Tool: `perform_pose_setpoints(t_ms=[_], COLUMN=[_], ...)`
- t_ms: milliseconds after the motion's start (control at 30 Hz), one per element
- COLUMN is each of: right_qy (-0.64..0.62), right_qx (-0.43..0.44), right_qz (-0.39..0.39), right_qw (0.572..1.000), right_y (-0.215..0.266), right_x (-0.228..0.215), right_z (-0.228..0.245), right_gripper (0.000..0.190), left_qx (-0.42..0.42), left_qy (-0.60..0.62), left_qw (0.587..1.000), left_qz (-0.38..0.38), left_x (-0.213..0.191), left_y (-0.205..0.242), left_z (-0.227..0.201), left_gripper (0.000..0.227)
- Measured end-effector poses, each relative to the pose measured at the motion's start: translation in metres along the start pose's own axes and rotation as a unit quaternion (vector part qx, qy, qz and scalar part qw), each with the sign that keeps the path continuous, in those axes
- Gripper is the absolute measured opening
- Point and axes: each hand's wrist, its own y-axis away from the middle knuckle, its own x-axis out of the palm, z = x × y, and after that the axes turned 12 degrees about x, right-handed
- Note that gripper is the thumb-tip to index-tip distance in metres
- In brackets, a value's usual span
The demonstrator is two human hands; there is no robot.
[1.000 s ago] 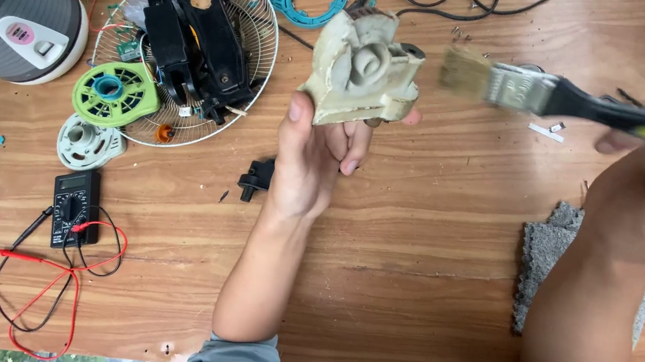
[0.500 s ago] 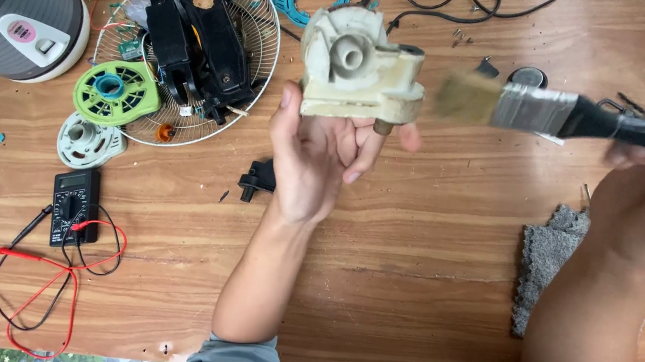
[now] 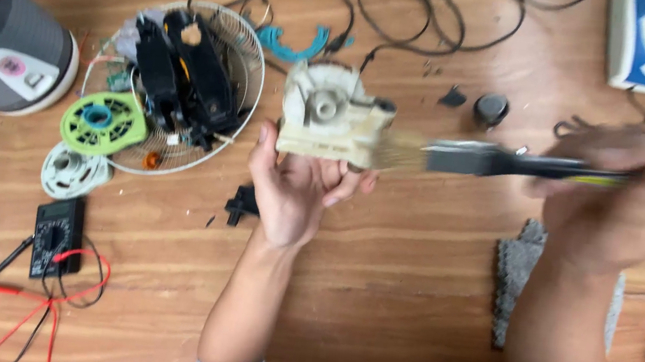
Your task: The person cleans a disassembled white plastic electronic component using a brush. They hold the part in one hand and scrub its surfaces and crevices with the brush in the other hand, rotating the object to access different areas.
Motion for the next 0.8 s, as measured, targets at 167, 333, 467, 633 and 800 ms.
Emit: perform_pose_setpoints(t_ms=[167, 333, 467, 633, 800], right_qy=[0.027, 0.035, 0.01, 0.044, 0.085], right_qx=[-0.05, -0.071, -0.013, 0.076, 0.092], right_qz=[-0.081, 0.016, -0.084, -0.101, -0.017], right_qw=[0.995, 0.997, 0.996, 0.991, 0.992], right_y=[-0.006, -0.003, 0.005, 0.016, 0.015], right_x=[0.01, -0.011, -0.012, -0.055, -0.073], right_z=[0.005, -0.006, -0.004, -0.038, -0.041], right_gripper=[0.035, 0.031, 0.04, 0.031, 0.035], left_qx=[0.032, 0.063, 0.049, 0.055, 0.077], left_qy=[-0.038, -0.059, -0.107, -0.218, -0.267], left_qw=[0.999, 0.996, 0.993, 0.974, 0.96], left_qz=[0.02, 0.025, 0.021, 0.025, 0.043], left_x=[0.002, -0.002, -0.011, -0.002, 0.01], left_y=[-0.005, -0.005, -0.006, -0.005, -0.002], left_z=[0.004, 0.003, 0.01, 0.001, -0.004], left_gripper=[0.086, 0.086, 0.085, 0.073, 0.06])
